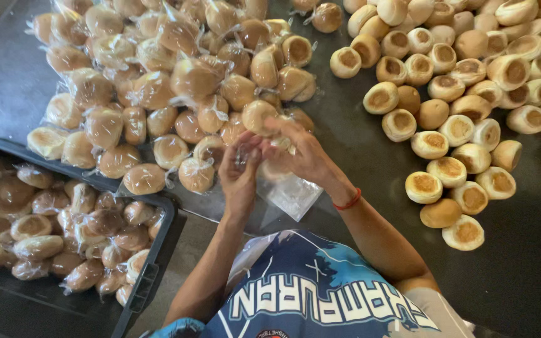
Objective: The person places buns into clear plastic bags by hand and twists the bags closed, working through a large pile of buns on a stainless steel table.
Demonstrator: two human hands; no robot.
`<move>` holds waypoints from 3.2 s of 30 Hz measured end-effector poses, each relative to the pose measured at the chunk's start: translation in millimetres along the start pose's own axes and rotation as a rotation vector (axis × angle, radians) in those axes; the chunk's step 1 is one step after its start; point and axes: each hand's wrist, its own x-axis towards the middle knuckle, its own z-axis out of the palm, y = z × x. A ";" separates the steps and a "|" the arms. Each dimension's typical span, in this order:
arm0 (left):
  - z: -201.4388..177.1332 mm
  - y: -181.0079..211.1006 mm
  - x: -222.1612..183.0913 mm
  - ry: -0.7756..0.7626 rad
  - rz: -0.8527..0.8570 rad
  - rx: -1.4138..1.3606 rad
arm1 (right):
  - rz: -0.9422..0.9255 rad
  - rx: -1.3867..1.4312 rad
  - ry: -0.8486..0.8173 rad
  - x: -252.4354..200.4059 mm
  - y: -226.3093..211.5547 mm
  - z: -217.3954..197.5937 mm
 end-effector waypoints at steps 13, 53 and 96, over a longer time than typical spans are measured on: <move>6.1 -30.5 35.2 -0.223 -0.264 -0.016 | 0.620 0.418 0.377 -88.9 45.8 -26.1; 58.2 -44.8 18.8 -0.466 -0.246 0.203 | 0.749 0.553 0.352 -111.2 22.3 -70.8; 70.1 -14.2 10.7 -0.681 0.447 1.188 | 0.690 -0.165 0.632 -162.1 24.9 -41.4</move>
